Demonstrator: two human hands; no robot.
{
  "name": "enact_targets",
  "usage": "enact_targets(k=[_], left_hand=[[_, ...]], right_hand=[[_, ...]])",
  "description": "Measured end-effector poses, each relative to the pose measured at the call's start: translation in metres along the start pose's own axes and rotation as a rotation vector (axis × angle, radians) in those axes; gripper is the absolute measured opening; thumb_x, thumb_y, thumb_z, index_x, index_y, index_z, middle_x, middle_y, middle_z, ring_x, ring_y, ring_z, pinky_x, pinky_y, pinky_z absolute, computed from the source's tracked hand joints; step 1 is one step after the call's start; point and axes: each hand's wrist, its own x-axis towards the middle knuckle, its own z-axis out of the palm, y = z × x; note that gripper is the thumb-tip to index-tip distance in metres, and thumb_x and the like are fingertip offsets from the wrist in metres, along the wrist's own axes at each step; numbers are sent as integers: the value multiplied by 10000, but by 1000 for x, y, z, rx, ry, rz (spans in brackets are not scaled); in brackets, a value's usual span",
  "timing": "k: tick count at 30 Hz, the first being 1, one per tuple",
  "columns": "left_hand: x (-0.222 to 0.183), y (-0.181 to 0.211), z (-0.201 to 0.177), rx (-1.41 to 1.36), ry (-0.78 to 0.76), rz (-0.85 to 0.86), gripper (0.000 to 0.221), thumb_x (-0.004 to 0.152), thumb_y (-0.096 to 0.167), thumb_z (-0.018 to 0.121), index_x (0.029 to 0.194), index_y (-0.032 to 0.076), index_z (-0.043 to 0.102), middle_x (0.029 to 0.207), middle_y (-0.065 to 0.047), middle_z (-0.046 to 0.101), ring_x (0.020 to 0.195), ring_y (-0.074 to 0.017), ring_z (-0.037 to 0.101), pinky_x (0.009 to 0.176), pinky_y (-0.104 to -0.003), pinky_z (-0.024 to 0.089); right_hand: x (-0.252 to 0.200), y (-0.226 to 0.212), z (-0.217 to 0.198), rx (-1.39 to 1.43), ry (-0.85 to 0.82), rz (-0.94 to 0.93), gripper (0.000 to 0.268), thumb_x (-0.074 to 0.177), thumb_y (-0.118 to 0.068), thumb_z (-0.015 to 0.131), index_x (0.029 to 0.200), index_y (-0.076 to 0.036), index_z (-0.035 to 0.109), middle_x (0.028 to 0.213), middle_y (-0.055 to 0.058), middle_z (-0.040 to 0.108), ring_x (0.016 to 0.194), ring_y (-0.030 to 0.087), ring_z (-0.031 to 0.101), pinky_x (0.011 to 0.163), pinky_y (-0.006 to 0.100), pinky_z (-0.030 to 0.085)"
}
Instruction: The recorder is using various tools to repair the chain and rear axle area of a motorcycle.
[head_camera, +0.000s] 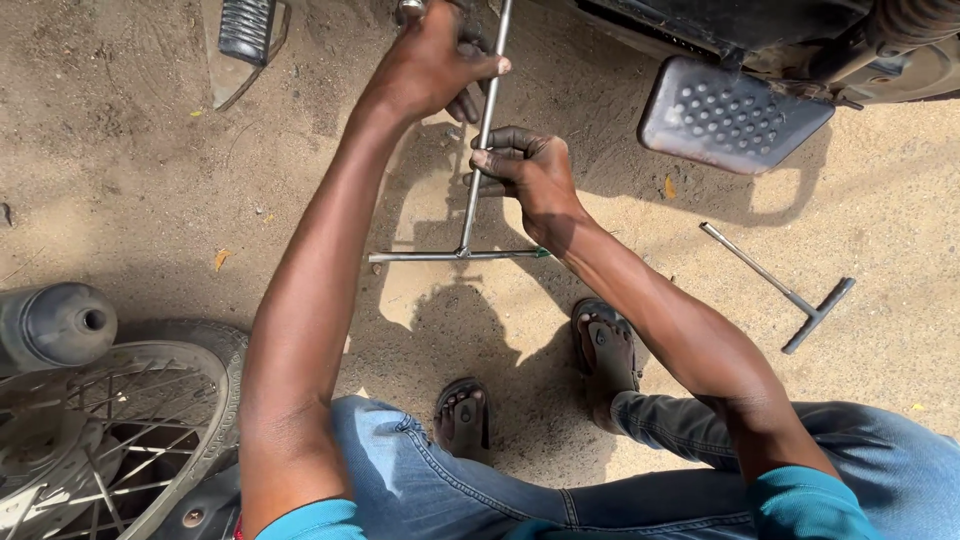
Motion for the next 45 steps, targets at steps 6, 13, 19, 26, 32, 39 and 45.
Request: enact_targets(k=[6, 13, 19, 26, 32, 39, 45], left_hand=[[-31, -5, -74, 511, -277, -287, 462, 978, 397, 704, 1302, 68, 688, 1002, -157, 768, 709, -213, 740, 767, -445, 618], [-128, 4, -24, -82, 770, -21, 506, 1085, 206, 643, 1515, 21, 453, 1396, -212, 653, 1292, -307, 668, 1134, -540, 484], [-196, 49, 102, -562, 942, -447, 742, 994, 165, 622, 1586, 74, 185, 1503, -212, 392, 1267, -396, 414, 1050, -572, 466], [-196, -29, 155, 136, 1009, -206, 392, 1056, 62, 564, 1428, 175, 513, 1377, -117, 588, 1270, -350, 590, 1130, -542, 454], [-224, 9, 146, 24, 1030, -195, 727, 920, 337, 689, 1514, 122, 329, 1485, -244, 379, 1329, -491, 449, 1136, -580, 405], [-210, 31, 127, -1968, 474, 49, 670, 946, 437, 636, 1454, 65, 407, 1247, -206, 664, 1156, -362, 668, 1030, -635, 500], [-199, -24, 131, -1697, 847, -292, 350, 985, 134, 669, 1274, 71, 482, 1129, -167, 687, 1070, -361, 673, 1006, -634, 507]], right_hand=[[-2, -2, -1, 99, -35, 3, 144, 892, 62, 655, 1021, 49, 717, 907, 170, 757, 751, 227, 779, 674, 338, 698], [-4, -5, 7, 184, -119, -16, 89, 948, 56, 644, 1024, 54, 690, 917, 186, 738, 765, 235, 758, 670, 332, 683], [2, 4, 10, 256, -74, 34, 125, 920, 57, 625, 1029, 44, 686, 909, 195, 746, 756, 251, 777, 643, 318, 681], [-1, -15, 7, 210, -179, 65, 200, 927, 16, 666, 1113, 88, 669, 956, 208, 737, 781, 267, 772, 668, 334, 682], [13, -5, 12, 247, -189, 100, 217, 925, -12, 649, 1120, 81, 666, 955, 213, 738, 766, 281, 779, 661, 367, 684], [17, 4, 11, 366, -267, 66, 215, 992, -62, 668, 1138, 95, 652, 899, 146, 681, 738, 244, 738, 648, 358, 660], [18, 5, 12, 339, -282, 44, 249, 979, -50, 648, 1170, 108, 625, 922, 164, 684, 779, 274, 749, 694, 370, 670]])
